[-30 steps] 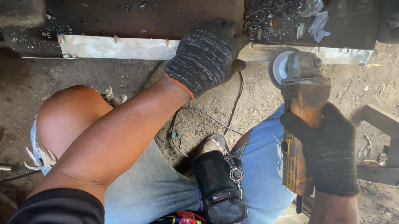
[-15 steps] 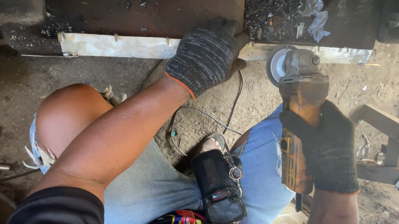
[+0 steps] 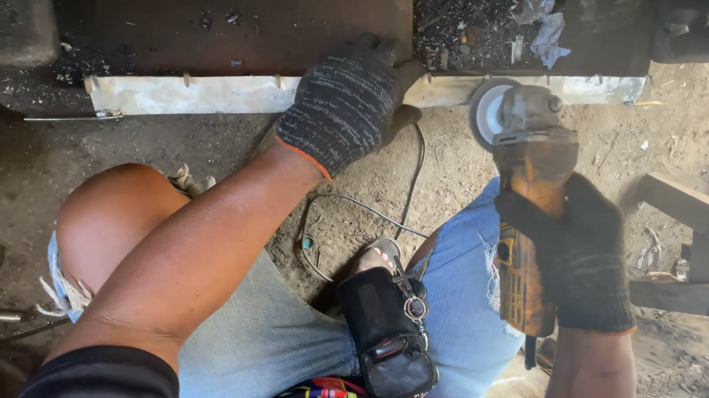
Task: Using a handheld angle grinder to smooth and finish the edges of a metal bar in a workshop environment.
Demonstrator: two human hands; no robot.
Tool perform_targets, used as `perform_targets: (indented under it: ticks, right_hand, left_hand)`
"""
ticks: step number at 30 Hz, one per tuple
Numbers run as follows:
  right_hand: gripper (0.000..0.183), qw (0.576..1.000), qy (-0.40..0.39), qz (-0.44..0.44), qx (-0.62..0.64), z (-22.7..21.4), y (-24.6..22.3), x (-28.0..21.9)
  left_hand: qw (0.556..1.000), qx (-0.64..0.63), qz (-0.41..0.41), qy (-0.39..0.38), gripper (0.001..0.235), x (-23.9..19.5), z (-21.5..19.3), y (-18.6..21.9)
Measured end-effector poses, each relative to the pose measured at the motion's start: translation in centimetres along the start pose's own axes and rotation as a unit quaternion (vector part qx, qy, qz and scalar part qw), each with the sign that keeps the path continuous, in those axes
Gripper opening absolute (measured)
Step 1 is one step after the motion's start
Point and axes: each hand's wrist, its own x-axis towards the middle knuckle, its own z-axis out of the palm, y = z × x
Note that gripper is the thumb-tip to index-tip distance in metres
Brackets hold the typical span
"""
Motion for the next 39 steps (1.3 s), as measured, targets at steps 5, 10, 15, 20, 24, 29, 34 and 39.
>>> perform_targets:
  ticks: [5,10,15,20,24,29,34,39]
  right_hand:
    - [0.026,0.999,0.019,0.035,-0.012,-0.6,-1.4,0.0]
    - [0.022,0.998,0.01,0.022,0.053,-0.4,-0.1,0.2]
    - [0.025,1.0,0.009,0.03,-0.002,-0.7,-0.9,0.4]
    - [0.028,0.999,-0.007,0.034,-0.001,-0.7,-0.5,-0.2]
    - [0.028,0.997,0.007,0.078,-0.013,-1.4,0.8,-0.1]
    - [0.032,0.996,0.044,0.023,0.068,-0.8,1.6,0.2]
    - [0.051,0.997,0.017,0.022,0.076,-1.4,4.5,1.1]
    - [0.051,0.995,0.016,0.043,0.083,-2.3,5.4,1.7]
  left_hand:
    - [1.0,-0.001,0.006,0.013,0.05,0.0,-0.5,0.1]
    - [1.0,-0.013,0.009,0.008,0.054,0.0,-0.5,0.2]
    - [0.999,-0.002,0.01,0.03,0.051,-0.1,-0.5,0.2]
    - [1.0,0.009,0.015,0.022,0.053,0.0,-0.7,0.2]
    - [0.999,0.022,0.022,0.041,0.052,0.0,-1.0,0.4]
    - [0.992,-0.032,-0.033,-0.121,0.044,2.2,-6.3,2.3]
    - [0.926,-0.013,-0.133,-0.352,0.053,3.4,-7.6,3.7]
    - [0.994,0.014,-0.007,-0.108,0.055,1.0,-2.9,1.5]
